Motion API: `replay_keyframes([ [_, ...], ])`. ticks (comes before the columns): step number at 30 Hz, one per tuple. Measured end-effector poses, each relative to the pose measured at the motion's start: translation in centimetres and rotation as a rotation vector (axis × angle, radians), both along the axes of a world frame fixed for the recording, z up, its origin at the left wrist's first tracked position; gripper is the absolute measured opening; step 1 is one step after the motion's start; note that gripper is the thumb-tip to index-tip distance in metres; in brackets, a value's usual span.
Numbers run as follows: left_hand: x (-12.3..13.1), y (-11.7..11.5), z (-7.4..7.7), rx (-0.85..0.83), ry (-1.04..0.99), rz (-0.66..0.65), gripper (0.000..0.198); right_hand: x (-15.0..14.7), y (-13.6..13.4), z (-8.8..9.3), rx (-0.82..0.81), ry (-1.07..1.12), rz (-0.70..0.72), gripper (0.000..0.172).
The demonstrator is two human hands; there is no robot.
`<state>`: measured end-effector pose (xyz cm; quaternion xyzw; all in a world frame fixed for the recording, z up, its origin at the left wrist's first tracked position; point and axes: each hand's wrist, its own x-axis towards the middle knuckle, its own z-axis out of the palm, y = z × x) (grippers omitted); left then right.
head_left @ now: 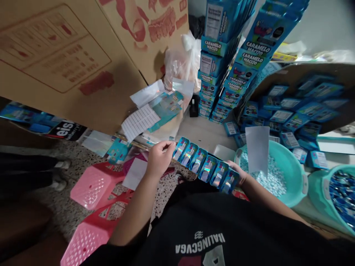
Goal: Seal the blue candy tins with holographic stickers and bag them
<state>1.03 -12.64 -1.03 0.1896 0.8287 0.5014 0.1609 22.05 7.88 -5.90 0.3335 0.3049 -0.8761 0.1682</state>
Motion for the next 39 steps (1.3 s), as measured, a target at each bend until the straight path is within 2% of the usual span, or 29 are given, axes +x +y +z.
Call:
replay_keyframes([
  [3,0.9,0.6,0.8,-0.087,0.16,-0.058,0.021,0.7,0.4,-1.0,-0.063,-0.02,0.04,0.039],
  [6,1.2,0.9,0.8,-0.122,0.255,-0.055,0.02,1.0,0.5,-1.6,-0.096,-0.021,0.067,0.04],
  [12,1.2,1.7,-0.9,-0.115,0.369,0.136,0.022,0.2,0.0,-0.9,-0.1,0.123,0.085,0.045],
  [14,1.1,1.8,-1.0,-0.108,0.388,0.194,0.024,0.0,-0.2,-0.4,-0.102,0.155,0.077,0.046],
  [16,0.9,1.6,-0.8,-0.103,0.38,0.2,0.025,0.0,-0.3,-0.1,-0.108,0.166,0.082,0.048],
  [20,0.7,0.3,-0.3,-0.103,0.516,-0.005,0.018,0.5,-1.0,0.5,-0.111,0.177,0.047,0.055],
  [23,1.3,-0.6,-0.9,-0.106,0.719,-0.156,0.016,0.8,-1.9,0.8,-0.103,0.193,-0.03,0.061],
  [28,2.6,0.1,-2.4,-0.012,0.824,-0.241,0.025,1.5,-2.6,0.8,-0.059,0.158,-0.095,0.055],
  [29,2.7,0.5,-2.4,0.018,0.812,-0.204,0.023,1.6,-2.6,0.7,-0.049,0.152,-0.091,0.054],
  [31,2.7,1.6,-2.1,0.071,0.745,-0.043,0.019,1.9,-2.7,0.6,-0.041,0.154,-0.088,0.052],
  [34,2.2,3.4,-1.5,0.139,0.547,0.192,0.013,1.8,-3.1,0.8,-0.065,0.188,-0.091,0.055],
  [37,1.4,4.9,-0.8,0.239,0.302,0.265,0.008,1.2,-4.1,1.2,-0.063,0.27,-0.112,0.059],
  [39,0.9,5.5,-0.1,0.332,0.235,0.288,0.008,0.8,-4.7,1.5,-0.036,0.31,-0.123,0.06],
])
